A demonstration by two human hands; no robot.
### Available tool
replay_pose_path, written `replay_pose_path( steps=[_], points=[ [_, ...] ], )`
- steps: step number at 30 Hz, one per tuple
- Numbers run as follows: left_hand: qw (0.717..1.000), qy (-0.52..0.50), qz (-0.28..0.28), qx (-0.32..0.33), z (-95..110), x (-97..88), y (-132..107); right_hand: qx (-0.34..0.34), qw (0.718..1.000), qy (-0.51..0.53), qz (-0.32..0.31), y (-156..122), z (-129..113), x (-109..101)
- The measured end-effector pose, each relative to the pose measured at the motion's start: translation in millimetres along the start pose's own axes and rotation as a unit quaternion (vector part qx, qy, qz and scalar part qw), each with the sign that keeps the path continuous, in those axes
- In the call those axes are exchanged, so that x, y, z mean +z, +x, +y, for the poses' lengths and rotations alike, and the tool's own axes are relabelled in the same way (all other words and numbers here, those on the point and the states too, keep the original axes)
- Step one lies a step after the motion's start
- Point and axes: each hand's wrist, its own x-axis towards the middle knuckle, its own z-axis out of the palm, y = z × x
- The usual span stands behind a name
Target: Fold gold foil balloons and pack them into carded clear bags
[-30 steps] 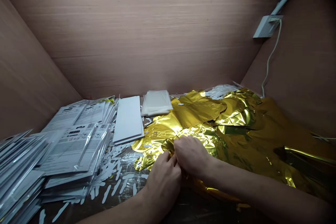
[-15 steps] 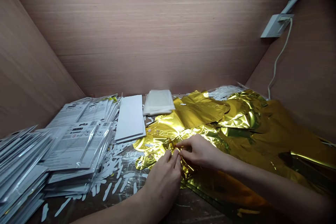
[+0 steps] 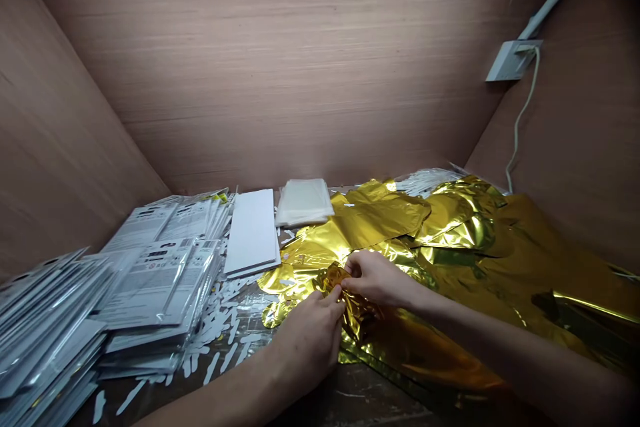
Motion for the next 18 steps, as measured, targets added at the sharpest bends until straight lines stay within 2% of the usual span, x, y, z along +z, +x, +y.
replay_pose_path(
  steps=[2, 4, 7, 10, 13, 18],
  points=[
    [1.000, -0.007, 0.006, -0.018, -8, -11.8, -2, 0.005, 0.999, 0.044, -0.002, 4, 1, -4],
    [0.996, 0.031, 0.015, -0.079, -24, -27.5, -3, 0.011, 0.996, 0.085, 0.002, 9, 4, -10],
    [0.974, 0.107, 0.034, -0.196, -59, -51.2, -6, 0.021, 0.982, 0.188, 0.021, 16, 7, -18],
    [0.951, 0.143, 0.022, -0.273, -91, -67.4, -9, 0.026, 0.957, 0.287, 0.040, 18, 6, -21],
    [0.944, 0.148, 0.001, -0.295, -105, -74.5, -13, 0.018, 0.948, 0.315, 0.042, 16, 4, -19],
    [0.952, 0.116, 0.009, -0.283, -106, -77.3, -16, 0.024, 0.947, 0.319, 0.039, 13, 7, -15]
  ],
)
